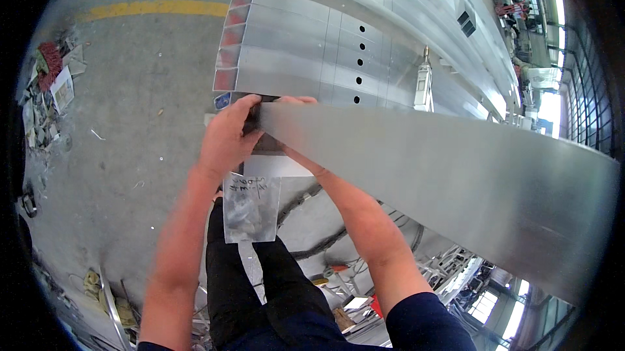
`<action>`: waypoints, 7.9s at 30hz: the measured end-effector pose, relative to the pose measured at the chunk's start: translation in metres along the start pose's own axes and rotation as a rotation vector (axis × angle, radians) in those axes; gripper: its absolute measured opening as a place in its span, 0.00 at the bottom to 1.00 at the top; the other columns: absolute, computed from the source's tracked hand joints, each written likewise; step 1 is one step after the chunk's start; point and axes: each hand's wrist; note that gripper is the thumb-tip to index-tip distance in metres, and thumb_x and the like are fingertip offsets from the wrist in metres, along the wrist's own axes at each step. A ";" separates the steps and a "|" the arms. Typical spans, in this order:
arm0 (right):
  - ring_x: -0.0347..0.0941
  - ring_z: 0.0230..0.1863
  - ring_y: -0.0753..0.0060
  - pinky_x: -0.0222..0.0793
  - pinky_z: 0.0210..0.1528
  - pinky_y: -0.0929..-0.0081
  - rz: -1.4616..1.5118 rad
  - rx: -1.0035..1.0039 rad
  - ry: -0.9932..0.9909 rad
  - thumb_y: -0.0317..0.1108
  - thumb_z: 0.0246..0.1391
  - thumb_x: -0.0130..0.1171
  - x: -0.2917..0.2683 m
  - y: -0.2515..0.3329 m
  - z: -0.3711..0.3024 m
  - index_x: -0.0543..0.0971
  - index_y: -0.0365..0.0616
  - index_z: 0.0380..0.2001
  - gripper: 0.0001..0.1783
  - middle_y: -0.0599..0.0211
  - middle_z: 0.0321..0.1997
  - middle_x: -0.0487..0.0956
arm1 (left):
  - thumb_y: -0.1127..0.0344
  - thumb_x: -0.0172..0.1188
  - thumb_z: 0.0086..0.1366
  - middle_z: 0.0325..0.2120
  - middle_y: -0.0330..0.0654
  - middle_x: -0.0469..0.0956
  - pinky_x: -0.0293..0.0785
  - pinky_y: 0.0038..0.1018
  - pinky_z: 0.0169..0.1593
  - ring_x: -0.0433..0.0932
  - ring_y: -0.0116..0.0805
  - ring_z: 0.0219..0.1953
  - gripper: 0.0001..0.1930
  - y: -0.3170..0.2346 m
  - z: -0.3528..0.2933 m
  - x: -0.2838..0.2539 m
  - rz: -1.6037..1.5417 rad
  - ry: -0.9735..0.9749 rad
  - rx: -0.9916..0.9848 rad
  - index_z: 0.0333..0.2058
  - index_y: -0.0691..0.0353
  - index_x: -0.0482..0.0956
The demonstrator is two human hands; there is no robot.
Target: The person assembles a metal frame by positioning long aluminum profiles and smaller metal pieces on a workbench. They use a handheld riveting tool to fasten the components together, creating a structured assembly.
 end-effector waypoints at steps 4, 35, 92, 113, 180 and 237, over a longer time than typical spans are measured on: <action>0.71 0.47 0.56 0.69 0.50 0.63 -0.079 0.001 0.037 0.34 0.47 0.70 0.003 -0.005 -0.005 0.78 0.46 0.43 0.19 0.66 0.48 0.76 | 0.75 0.68 0.48 0.38 0.49 0.78 0.74 0.40 0.44 0.77 0.53 0.42 0.27 0.014 0.013 -0.004 0.086 0.100 0.125 0.48 0.60 0.68; 0.73 0.45 0.46 0.68 0.46 0.55 0.125 -0.010 -0.221 0.34 0.39 0.72 0.017 -0.017 -0.012 0.79 0.46 0.42 0.22 0.57 0.43 0.79 | 0.75 0.68 0.48 0.37 0.53 0.77 0.74 0.39 0.43 0.75 0.59 0.41 0.26 0.010 0.018 -0.003 0.066 0.191 0.208 0.48 0.59 0.72; 0.77 0.39 0.73 0.75 0.44 0.70 1.068 0.770 -0.116 0.39 0.52 0.67 -0.222 -0.014 -0.269 0.73 0.42 0.51 0.25 0.65 0.40 0.79 | 0.65 0.71 0.50 0.37 0.43 0.78 0.75 0.32 0.45 0.78 0.41 0.39 0.19 0.001 0.029 0.006 0.537 0.249 0.275 0.41 0.60 0.78; 0.69 0.26 0.82 0.69 0.26 0.78 1.688 0.840 -0.200 0.42 0.62 0.59 -0.088 0.067 -0.174 0.73 0.37 0.50 0.21 0.74 0.28 0.73 | 0.63 0.72 0.50 0.36 0.43 0.77 0.75 0.33 0.44 0.78 0.42 0.37 0.19 0.008 0.028 0.008 0.507 0.191 0.314 0.40 0.60 0.77; 0.69 0.22 0.82 0.67 0.23 0.79 1.554 0.934 -0.052 0.43 0.61 0.60 -0.102 0.068 -0.176 0.71 0.37 0.55 0.26 0.72 0.27 0.74 | 0.58 0.70 0.56 0.37 0.41 0.80 0.78 0.31 0.45 0.79 0.35 0.38 0.21 -0.033 0.042 0.020 0.666 0.413 0.430 0.45 0.60 0.79; 0.78 0.38 0.43 0.76 0.40 0.57 0.314 1.757 -0.545 0.48 0.42 0.67 -0.300 0.010 -0.601 0.74 0.43 0.40 0.26 0.50 0.33 0.79 | 0.61 0.68 0.51 0.26 0.48 0.79 0.73 0.45 0.35 0.78 0.53 0.30 0.15 -0.276 0.059 0.548 0.406 0.702 0.600 0.34 0.63 0.79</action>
Point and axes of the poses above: each hand's wrist, its own z-axis towards the middle knuckle, its own x-axis out of the palm, y = z × x
